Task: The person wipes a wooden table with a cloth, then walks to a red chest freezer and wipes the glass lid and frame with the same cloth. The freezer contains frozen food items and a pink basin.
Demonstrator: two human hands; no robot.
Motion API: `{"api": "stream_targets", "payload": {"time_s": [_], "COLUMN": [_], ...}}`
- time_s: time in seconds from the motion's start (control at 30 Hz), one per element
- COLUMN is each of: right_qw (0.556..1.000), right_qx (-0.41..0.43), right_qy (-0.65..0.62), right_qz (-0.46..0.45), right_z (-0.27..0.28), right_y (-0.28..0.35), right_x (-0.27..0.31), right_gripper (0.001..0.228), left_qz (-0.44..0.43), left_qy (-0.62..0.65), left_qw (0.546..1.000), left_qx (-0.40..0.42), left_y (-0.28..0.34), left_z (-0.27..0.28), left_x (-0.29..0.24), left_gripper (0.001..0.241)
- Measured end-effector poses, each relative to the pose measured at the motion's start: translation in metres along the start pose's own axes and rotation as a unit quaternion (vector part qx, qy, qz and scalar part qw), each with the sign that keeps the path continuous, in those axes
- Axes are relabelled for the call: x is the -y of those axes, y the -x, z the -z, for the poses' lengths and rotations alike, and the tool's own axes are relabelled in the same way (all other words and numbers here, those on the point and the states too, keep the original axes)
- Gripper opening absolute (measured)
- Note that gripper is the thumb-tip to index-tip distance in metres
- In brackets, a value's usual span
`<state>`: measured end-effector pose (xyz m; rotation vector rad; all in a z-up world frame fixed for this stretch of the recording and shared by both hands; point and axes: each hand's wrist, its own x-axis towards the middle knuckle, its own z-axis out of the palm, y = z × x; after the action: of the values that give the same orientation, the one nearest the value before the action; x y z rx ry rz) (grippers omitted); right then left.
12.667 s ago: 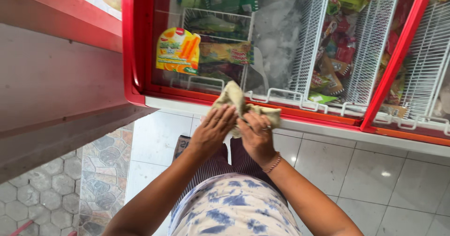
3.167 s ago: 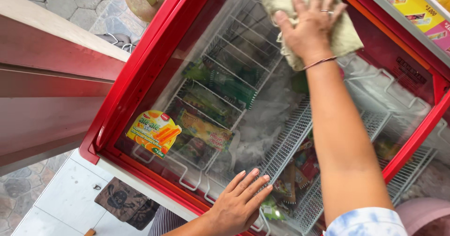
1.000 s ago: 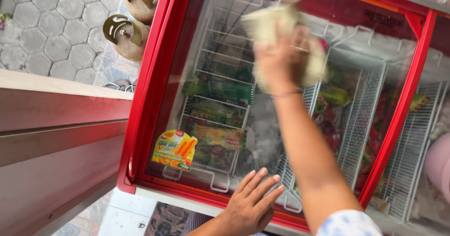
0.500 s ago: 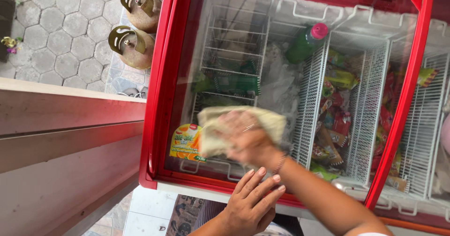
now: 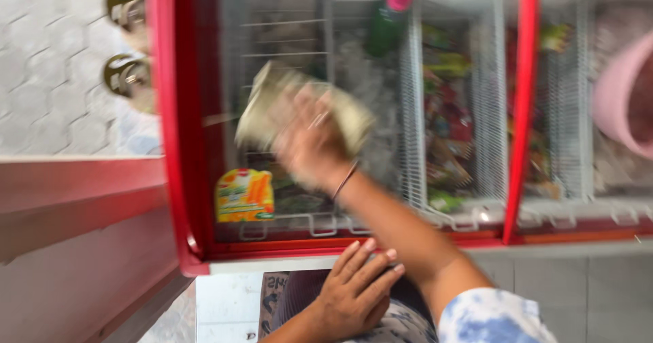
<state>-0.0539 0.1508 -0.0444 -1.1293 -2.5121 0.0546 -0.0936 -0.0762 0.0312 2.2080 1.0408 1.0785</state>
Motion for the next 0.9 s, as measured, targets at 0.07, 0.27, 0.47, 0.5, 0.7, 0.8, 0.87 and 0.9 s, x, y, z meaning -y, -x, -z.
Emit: {"api": "stream_targets", "payload": {"time_s": [0.07,0.27,0.47,0.5,0.7,0.8,0.87,0.9], "right_qw": [0.995,0.991,0.975,0.972,0.969,0.984,0.990,0.986], "right_qx": [0.072,0.125,0.050,0.038,-0.012,-0.033,-0.020,0.016], "right_qy": [-0.068,-0.033,0.067,0.079,0.055,0.011,-0.078,-0.125], "right_qz": [0.008,-0.032,-0.206,-0.218,-0.239,-0.176,-0.119,-0.110], "right_z": [0.010,0.043,0.070,0.072,0.070,0.067,0.076,0.087], "right_y": [0.042,0.157,0.180,0.168,0.133,0.173,0.219,0.242], "right_x": [0.040,0.029,-0.088,-0.107,-0.153,-0.132,-0.115,-0.110], "right_gripper": [0.062,0.065,0.067,0.065,0.050,0.064,0.042,0.041], "left_qz": [-0.013,-0.052,-0.052,-0.054,-0.051,-0.052,-0.055,-0.056], "left_qy": [0.018,0.029,0.031,0.026,0.017,0.015,0.016,0.014], "left_qw": [1.000,0.997,0.996,0.996,0.996,0.996,0.997,0.997], "left_qx": [0.020,0.050,0.064,0.062,0.077,0.064,0.055,0.049], "left_y": [-0.004,-0.019,-0.033,-0.035,-0.054,-0.077,-0.092,-0.100], "left_z": [-0.001,-0.003,-0.012,-0.016,-0.048,-0.071,-0.087,-0.096], "left_x": [-0.002,-0.002,-0.003,-0.005,-0.022,-0.037,-0.048,-0.050], "left_gripper": [0.053,0.052,0.050,0.050,0.051,0.052,0.052,0.052]}}
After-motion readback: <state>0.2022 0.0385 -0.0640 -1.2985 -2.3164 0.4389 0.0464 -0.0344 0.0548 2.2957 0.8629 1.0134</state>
